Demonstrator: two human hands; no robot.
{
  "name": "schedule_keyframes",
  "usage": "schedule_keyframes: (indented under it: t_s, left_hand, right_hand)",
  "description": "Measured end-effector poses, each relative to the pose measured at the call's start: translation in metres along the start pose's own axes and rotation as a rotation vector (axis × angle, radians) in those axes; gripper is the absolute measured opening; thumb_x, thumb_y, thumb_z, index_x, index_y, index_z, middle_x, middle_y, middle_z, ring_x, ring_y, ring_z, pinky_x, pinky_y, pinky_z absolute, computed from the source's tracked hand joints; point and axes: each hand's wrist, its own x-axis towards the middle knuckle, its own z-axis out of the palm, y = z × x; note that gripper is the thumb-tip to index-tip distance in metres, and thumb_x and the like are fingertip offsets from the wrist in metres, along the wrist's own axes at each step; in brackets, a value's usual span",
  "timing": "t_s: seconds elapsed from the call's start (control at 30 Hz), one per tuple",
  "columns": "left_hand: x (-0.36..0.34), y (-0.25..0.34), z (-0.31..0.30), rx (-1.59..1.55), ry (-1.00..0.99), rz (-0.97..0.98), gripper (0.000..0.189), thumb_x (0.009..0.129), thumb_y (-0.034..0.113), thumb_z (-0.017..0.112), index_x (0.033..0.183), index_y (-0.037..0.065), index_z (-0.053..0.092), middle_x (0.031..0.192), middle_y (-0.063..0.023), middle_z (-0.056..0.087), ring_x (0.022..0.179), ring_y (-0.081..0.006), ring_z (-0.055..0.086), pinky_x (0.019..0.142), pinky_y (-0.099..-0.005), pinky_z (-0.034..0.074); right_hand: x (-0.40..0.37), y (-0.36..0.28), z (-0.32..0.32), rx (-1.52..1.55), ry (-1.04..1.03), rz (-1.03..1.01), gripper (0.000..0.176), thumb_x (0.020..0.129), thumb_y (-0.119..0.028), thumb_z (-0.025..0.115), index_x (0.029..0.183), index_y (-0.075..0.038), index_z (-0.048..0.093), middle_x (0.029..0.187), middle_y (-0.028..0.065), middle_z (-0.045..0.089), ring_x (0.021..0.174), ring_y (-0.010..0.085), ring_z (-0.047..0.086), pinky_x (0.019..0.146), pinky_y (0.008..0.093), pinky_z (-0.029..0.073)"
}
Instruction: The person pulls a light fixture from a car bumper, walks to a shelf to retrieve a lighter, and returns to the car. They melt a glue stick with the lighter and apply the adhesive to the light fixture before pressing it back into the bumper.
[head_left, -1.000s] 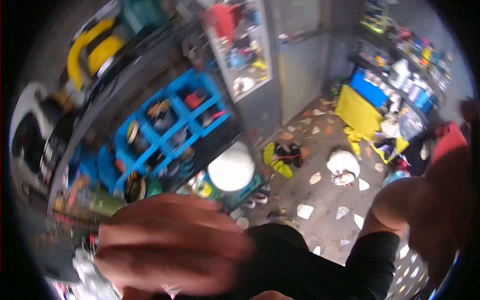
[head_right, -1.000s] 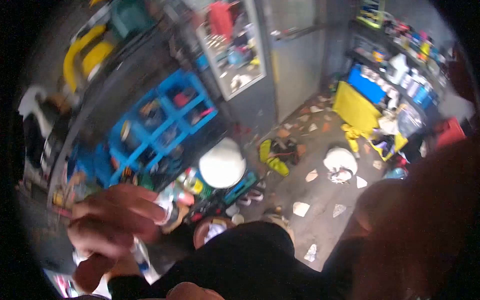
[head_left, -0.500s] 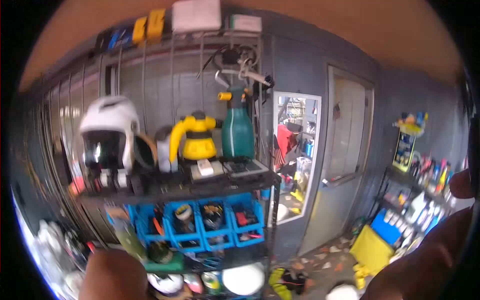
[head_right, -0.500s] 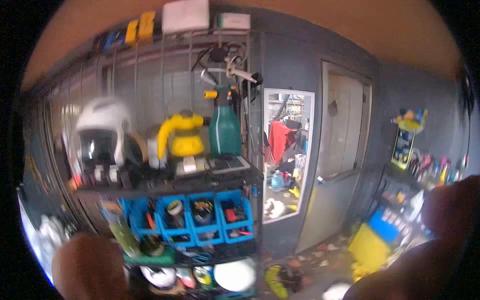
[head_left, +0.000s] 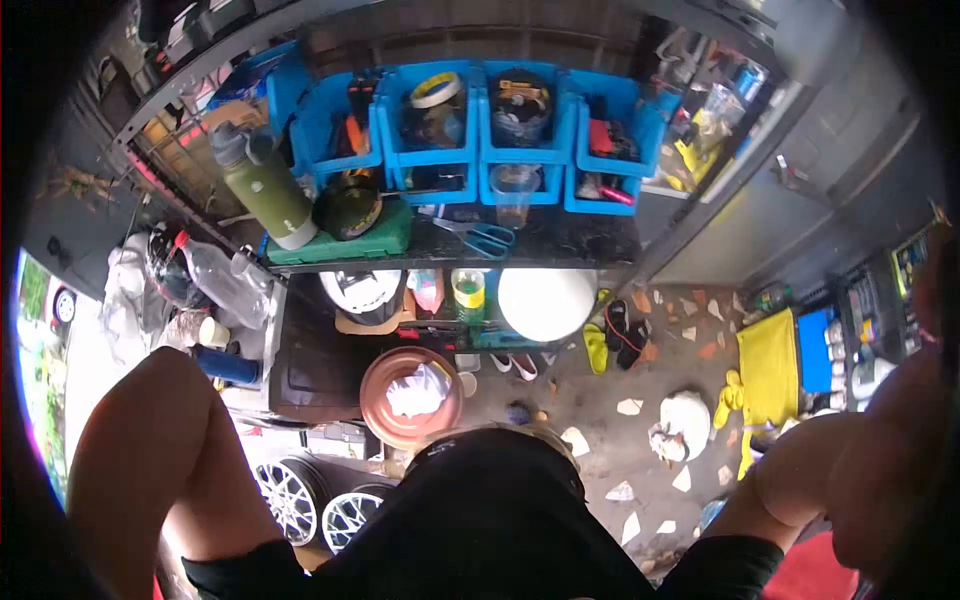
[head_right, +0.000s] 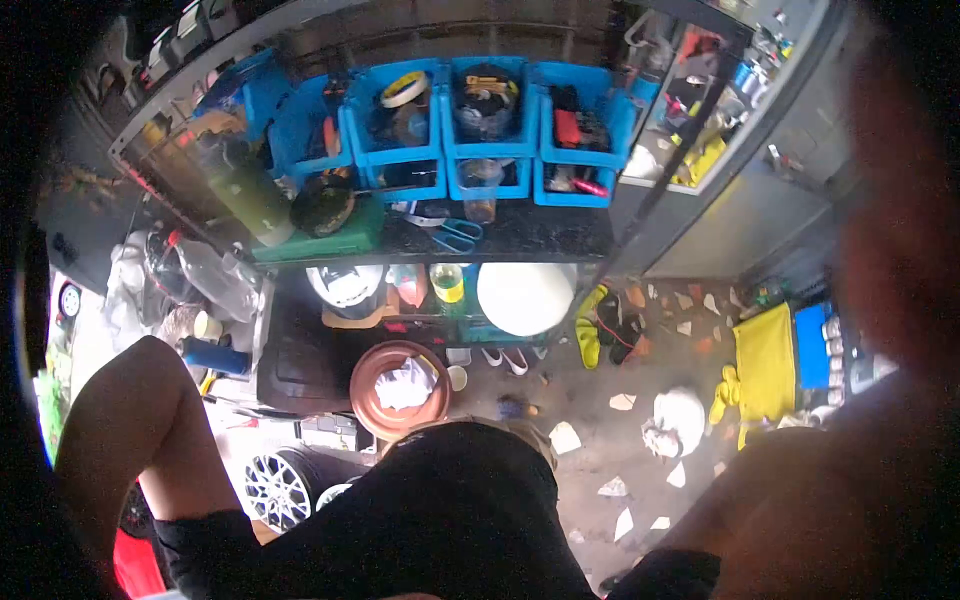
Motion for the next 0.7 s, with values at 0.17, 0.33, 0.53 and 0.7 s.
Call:
schedule_keyframes:
  t_s: [0.17,0.33,0.53,0.7]
  left_hand:
    - [-0.015,0.002,-0.010,0.125,0.024,-0.048,0.081,0.094,0.076,0.050,0.129,0.003,0.059,0.119,-0.0227,0.065,0.102,-0.0399,0.069,0.089,-0.0542,0.058]
    - [-0.047,0.000,-0.017,0.360,0.014,-0.063,0.084,0.093,0.077,0.050,0.133,0.003,0.059,0.122,-0.0227,0.064,0.104,-0.0406,0.069,0.089,-0.0547,0.058]
    - [-0.095,0.031,-0.035,0.699,0.113,-0.319,0.088,0.092,0.079,0.050,0.137,0.004,0.058,0.126,-0.0227,0.064,0.105,-0.0414,0.068,0.090,-0.0553,0.057]
    - [-0.191,0.099,-0.018,0.681,0.460,-0.894,0.095,0.090,0.079,0.055,0.146,0.001,0.051,0.137,-0.0293,0.056,0.113,-0.0427,0.065,0.097,-0.0544,0.054]
  right_hand:
    - [-0.029,0.015,0.092,0.387,0.067,0.246,0.026,0.102,-0.016,0.063,0.119,0.003,0.069,0.108,0.0172,0.074,0.099,0.0267,0.072,0.084,0.0392,0.060]
    - [-0.194,0.118,0.187,0.085,-0.596,0.821,0.027,0.101,-0.007,0.057,0.124,0.003,0.067,0.121,0.0197,0.070,0.105,0.0339,0.069,0.095,0.0417,0.054]
    - [-0.245,0.252,0.248,-0.401,-0.786,0.460,0.033,0.099,-0.013,0.055,0.127,0.003,0.059,0.130,0.0334,0.059,0.121,0.0526,0.053,0.105,0.0572,0.043]
    - [-0.221,0.284,0.258,-0.333,-0.925,0.551,0.037,0.093,-0.019,0.060,0.127,-0.005,0.064,0.132,0.0244,0.063,0.116,0.0477,0.060,0.099,0.0559,0.049]
